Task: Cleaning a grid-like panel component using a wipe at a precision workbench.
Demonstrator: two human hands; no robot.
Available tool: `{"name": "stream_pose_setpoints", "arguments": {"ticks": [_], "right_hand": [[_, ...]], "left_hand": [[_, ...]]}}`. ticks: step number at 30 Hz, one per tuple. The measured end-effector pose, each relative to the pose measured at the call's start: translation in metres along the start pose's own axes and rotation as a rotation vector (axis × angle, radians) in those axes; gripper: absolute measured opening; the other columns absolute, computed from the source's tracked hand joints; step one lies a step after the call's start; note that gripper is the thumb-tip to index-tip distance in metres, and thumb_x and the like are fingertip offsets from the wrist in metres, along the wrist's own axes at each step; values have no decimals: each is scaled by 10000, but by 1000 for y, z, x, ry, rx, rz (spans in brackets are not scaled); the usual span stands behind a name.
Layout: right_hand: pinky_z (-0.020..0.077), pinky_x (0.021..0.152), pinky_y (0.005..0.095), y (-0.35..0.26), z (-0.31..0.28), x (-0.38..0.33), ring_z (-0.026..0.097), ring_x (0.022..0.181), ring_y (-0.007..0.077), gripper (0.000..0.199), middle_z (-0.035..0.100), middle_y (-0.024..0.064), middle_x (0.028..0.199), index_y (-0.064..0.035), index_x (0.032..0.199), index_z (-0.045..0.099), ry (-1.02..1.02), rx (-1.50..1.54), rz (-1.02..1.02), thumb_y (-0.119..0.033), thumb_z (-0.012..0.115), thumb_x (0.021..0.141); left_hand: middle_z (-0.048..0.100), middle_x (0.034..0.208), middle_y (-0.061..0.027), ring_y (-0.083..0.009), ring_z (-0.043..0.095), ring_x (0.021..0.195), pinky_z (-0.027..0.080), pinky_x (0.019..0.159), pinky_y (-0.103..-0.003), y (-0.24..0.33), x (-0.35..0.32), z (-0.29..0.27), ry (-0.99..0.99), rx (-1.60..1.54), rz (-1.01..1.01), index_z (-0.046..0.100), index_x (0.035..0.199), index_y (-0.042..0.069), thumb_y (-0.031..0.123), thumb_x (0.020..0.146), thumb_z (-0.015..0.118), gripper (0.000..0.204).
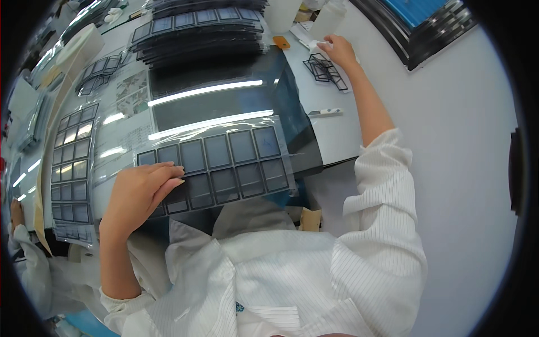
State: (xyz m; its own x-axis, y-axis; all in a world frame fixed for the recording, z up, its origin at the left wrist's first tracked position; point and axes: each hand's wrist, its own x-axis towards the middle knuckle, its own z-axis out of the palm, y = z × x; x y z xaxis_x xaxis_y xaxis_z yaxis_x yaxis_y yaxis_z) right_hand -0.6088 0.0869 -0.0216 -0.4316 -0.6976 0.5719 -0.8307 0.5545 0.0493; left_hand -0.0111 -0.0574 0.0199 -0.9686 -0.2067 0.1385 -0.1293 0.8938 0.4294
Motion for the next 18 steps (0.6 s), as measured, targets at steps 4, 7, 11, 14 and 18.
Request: {"name": "stream_pose_setpoints", "arguments": {"ticks": [4, 7, 11, 14, 18], "right_hand": [[537, 786, 478, 16, 15, 17, 695, 869, 373, 423, 737, 164, 889, -47, 875, 725, 41, 145, 209, -470, 727, 854], [527, 739, 416, 66, -6, 27, 685, 752, 294, 437, 719, 131, 786, -47, 823, 714, 484, 234, 260, -481, 751, 856], [384, 579, 393, -5, -92, 21, 356, 597, 181, 420, 444, 73, 742, 12, 879, 542, 725, 831, 268, -357, 492, 1074], [373, 626, 296, -56, -148, -39, 407, 682, 129, 229, 469, 15, 792, -61, 892, 551, 597, 1036, 230, -260, 601, 995], [489, 748, 257, -139, -212, -151, 614, 851, 149, 231, 654, 52, 943, -11, 1042, 663, 52, 1012, -84, -226, 683, 960]], "left_hand": [[751, 1054, -112, -320, 714, 937, 553, 802, -382, 0, 3, -2, -49, 50, -31, 718, 1036, 61, 206, 951, 643, 184], [745, 966, -92, -313, 699, 855, 535, 729, -393, -4, 10, 6, 29, 50, 35, 713, 1001, 88, 284, 976, 621, 217], [734, 873, -103, -309, 695, 791, 528, 697, -387, -3, 6, 7, 52, 35, -5, 718, 1000, 86, 294, 977, 625, 229], [726, 825, -102, -301, 687, 737, 524, 668, -377, -11, 2, 10, 82, 32, -2, 728, 1000, 93, 298, 971, 635, 227], [725, 812, -94, -289, 681, 704, 516, 626, -359, -16, 7, 16, 112, -2, 44, 733, 1002, 98, 283, 955, 661, 204]]}}
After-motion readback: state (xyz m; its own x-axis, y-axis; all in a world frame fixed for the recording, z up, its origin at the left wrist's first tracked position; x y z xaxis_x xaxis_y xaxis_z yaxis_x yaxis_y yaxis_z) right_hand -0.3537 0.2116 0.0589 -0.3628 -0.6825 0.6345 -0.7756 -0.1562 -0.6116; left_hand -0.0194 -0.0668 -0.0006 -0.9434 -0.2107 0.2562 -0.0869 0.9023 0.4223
